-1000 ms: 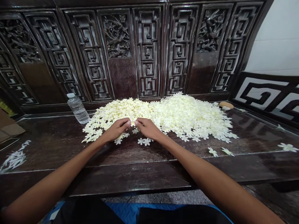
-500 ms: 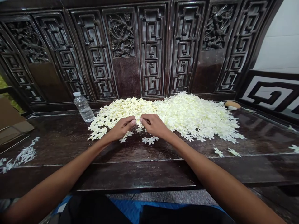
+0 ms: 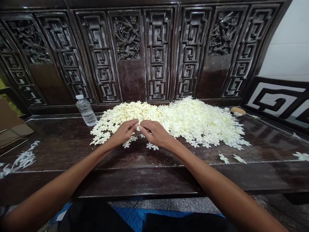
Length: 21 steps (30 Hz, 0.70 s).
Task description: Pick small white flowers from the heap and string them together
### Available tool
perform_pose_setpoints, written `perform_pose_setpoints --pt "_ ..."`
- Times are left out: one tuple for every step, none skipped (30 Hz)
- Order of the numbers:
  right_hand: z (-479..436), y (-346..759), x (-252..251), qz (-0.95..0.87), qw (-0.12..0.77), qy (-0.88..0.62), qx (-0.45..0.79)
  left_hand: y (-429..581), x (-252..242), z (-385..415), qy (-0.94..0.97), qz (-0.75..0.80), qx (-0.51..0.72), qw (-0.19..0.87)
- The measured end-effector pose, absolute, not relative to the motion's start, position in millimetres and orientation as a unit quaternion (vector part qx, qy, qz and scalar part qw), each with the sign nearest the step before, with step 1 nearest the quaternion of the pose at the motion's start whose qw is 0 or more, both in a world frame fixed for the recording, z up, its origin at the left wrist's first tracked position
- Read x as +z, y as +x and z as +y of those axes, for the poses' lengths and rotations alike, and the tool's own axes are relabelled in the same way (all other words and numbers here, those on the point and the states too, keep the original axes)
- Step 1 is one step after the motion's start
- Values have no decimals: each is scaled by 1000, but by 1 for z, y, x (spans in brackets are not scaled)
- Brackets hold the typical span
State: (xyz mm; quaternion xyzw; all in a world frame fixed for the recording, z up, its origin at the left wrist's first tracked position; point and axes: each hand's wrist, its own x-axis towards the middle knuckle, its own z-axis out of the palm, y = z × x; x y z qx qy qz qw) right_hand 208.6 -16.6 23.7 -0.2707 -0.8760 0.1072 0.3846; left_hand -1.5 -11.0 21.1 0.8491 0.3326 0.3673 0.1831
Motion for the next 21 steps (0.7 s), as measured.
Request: perform_pose_setpoints --pt "-16 209 23 -873 392 -270 104 -1 20 -11 855 325 363 176" --pt "-15 209 22 -866 404 -276 99 0 20 -12 862 315 359 172" --pt "-14 209 21 -859 414 -285 94 0 20 -13 863 309 361 171" --pt "-13 209 19 -855 421 -289 90 1 19 -14 860 308 368 175" --pt "-13 209 18 -854 426 -286 86 1 19 -14 851 313 380 183" --pt "-13 208 17 -858 425 -274 83 1 19 -15 840 322 393 191" --pt "-13 208 17 -864 424 -260 82 1 19 -15 829 331 403 199" --pt "-14 207 16 -868 423 -248 82 2 18 -14 825 336 406 203" --pt "-14 207 15 -868 425 -243 84 2 17 -14 828 334 403 202" --pt "-14 207 15 -863 432 -247 88 2 17 -14 835 329 395 199" --pt "-14 207 14 -855 441 -258 93 2 17 -14 843 320 386 195" --pt "-13 207 13 -845 450 -271 99 3 16 -14 849 311 382 192" --pt "-13 206 12 -839 456 -280 102 3 16 -14 848 309 385 192" --pt "-13 206 11 -837 458 -282 102 3 15 -14 841 314 396 195" --pt "-12 206 9 -840 456 -276 98 4 15 -15 828 324 411 202" --pt "-12 205 8 -847 451 -264 92 5 14 -15 814 336 423 212" --pt "-12 205 7 -853 448 -253 86 6 12 -15 803 345 431 225" --pt "-11 204 5 -856 447 -247 80 7 11 -16 799 347 430 236" --pt "-10 205 4 -855 449 -248 75 8 9 -16 804 342 422 243" --pt "-9 205 3 -850 455 -256 72 9 8 -16 812 333 415 241" --pt "-9 205 2 -842 461 -269 71 9 8 -16 822 323 408 231"
